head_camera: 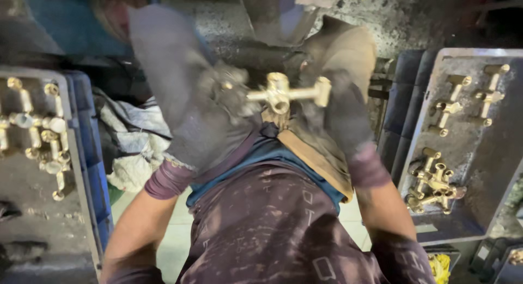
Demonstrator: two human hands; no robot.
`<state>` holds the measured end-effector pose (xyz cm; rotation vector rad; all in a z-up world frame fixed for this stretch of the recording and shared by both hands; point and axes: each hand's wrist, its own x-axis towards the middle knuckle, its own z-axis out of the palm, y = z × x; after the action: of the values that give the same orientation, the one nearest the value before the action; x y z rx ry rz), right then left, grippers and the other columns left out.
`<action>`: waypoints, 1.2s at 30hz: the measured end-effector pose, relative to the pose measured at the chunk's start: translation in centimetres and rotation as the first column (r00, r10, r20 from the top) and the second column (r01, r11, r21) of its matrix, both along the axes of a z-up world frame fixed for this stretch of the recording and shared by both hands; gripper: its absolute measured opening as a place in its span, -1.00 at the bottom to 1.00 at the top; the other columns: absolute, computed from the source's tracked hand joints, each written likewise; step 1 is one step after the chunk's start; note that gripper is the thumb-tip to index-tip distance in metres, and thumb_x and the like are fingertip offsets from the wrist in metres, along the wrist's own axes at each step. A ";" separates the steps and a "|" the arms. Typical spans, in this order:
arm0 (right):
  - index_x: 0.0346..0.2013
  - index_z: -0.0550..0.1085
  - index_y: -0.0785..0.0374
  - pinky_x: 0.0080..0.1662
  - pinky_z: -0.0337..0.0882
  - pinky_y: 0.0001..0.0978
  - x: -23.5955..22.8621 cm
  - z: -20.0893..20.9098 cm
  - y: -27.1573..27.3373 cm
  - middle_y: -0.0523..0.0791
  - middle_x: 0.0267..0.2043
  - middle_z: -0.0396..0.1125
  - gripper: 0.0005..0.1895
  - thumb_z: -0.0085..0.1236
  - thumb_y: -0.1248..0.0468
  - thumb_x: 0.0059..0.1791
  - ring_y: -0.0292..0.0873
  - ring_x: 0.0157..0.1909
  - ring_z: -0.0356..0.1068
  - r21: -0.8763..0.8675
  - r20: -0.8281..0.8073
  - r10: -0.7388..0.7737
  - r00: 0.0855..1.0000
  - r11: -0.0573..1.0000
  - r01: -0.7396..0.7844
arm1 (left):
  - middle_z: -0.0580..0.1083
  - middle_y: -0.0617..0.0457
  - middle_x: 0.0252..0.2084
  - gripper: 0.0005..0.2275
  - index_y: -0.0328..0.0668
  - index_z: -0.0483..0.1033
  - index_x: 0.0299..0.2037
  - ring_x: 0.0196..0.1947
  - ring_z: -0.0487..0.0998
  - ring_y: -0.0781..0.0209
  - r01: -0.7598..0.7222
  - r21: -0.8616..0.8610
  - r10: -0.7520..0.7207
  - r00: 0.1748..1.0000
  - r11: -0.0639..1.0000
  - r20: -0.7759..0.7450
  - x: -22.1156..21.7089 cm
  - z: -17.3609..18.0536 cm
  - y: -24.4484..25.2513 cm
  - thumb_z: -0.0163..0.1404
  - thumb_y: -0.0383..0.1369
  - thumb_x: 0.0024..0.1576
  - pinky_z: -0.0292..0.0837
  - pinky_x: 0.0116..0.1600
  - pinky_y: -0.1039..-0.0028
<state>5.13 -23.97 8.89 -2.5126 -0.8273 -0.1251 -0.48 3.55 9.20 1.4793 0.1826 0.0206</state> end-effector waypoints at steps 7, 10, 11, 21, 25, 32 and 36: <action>0.11 0.39 0.32 -0.13 0.42 -0.24 5.4 -7.6 2.0 0.01 -0.13 0.40 -0.68 -0.07 0.15 0.20 -0.03 -0.18 0.40 0.322 -0.848 -0.132 0.514 0.642 0.696 | 0.36 -0.04 0.06 -0.73 -0.39 0.32 0.18 0.01 0.41 0.31 0.094 0.114 -0.096 0.995 0.989 0.015 4.6 -2.6 1.5 -0.02 -0.65 0.29 0.45 0.11 0.55; 0.06 0.40 0.29 -0.24 0.40 -0.25 5.9 -8.2 3.7 -0.01 -0.21 0.41 -0.67 -0.10 0.09 0.19 -0.07 -0.27 0.39 0.299 -0.935 -0.016 0.354 0.499 0.814 | 0.40 0.00 0.03 -0.59 -0.18 0.19 0.22 -0.04 0.46 0.36 -0.007 -0.182 -0.008 0.997 0.983 -0.078 6.0 -4.2 1.4 -0.07 -0.62 0.17 0.48 0.11 0.63; 0.04 0.40 0.28 -0.27 0.39 -0.26 6.0 -8.2 4.1 -0.02 -0.23 0.41 -0.66 -0.10 0.07 0.19 -0.08 -0.29 0.38 0.274 -0.953 0.014 0.303 0.465 0.842 | 0.43 0.03 0.01 -0.52 -0.06 0.13 0.25 -0.08 0.50 0.40 -0.080 -0.345 0.026 0.987 0.935 -0.157 6.3 -4.8 1.3 -0.11 -0.60 0.12 0.51 0.09 0.68; -0.12 0.40 0.14 -0.39 0.45 -0.17 8.2 -9.3 4.5 -0.09 -0.37 0.43 -0.59 -0.12 -0.13 0.08 -0.11 -0.39 0.42 -0.166 -0.948 0.220 -0.229 0.272 0.948 | 0.44 0.07 -0.15 -0.86 -0.33 0.40 -0.04 -0.11 0.46 0.27 0.079 -0.057 -0.092 0.950 0.995 -0.298 7.7 -7.6 3.6 -0.20 -0.54 0.28 0.56 0.02 0.49; -0.09 0.42 0.36 -0.28 0.51 -0.15 8.6 -9.7 4.5 0.01 -0.36 0.37 -0.26 -0.16 -0.33 0.08 0.00 -0.29 0.45 -0.221 -0.838 0.397 -0.375 0.383 0.897 | 0.46 -0.09 -0.09 -0.89 -0.35 0.45 -0.08 -0.02 0.49 0.03 0.338 0.762 -0.315 0.931 0.552 -0.185 8.9 -8.1 5.1 -0.05 -0.50 0.25 0.51 0.04 0.35; -0.13 0.33 0.28 -0.24 0.54 -0.12 8.2 -10.3 3.8 -0.04 -0.44 0.32 -0.60 -0.15 -0.03 0.11 -0.03 -0.36 0.46 -0.321 -0.822 0.382 -0.423 0.302 0.898 | 0.52 0.07 -0.14 -0.74 -0.23 0.49 0.04 -0.23 0.58 0.27 -0.227 -0.473 -0.210 0.680 0.851 -0.703 10.2 -7.9 4.4 -0.20 -0.30 0.32 0.50 -0.27 0.49; -0.28 0.29 0.35 -0.44 0.42 -0.21 8.9 -10.6 4.1 -0.07 -0.59 0.18 -0.65 -0.19 0.10 0.18 -0.13 -0.61 0.27 -0.066 -0.836 0.462 -0.296 0.451 0.890 | 0.51 0.07 -0.15 -0.76 -0.26 0.44 0.02 -0.24 0.57 0.26 0.145 -0.246 -0.266 0.765 0.958 -0.587 10.9 -7.7 4.5 -0.21 -0.31 0.32 0.50 -0.26 0.51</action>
<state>14.06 -19.89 -1.73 -0.8125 0.7484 1.0523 10.40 8.05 1.49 1.2636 0.5370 -0.6585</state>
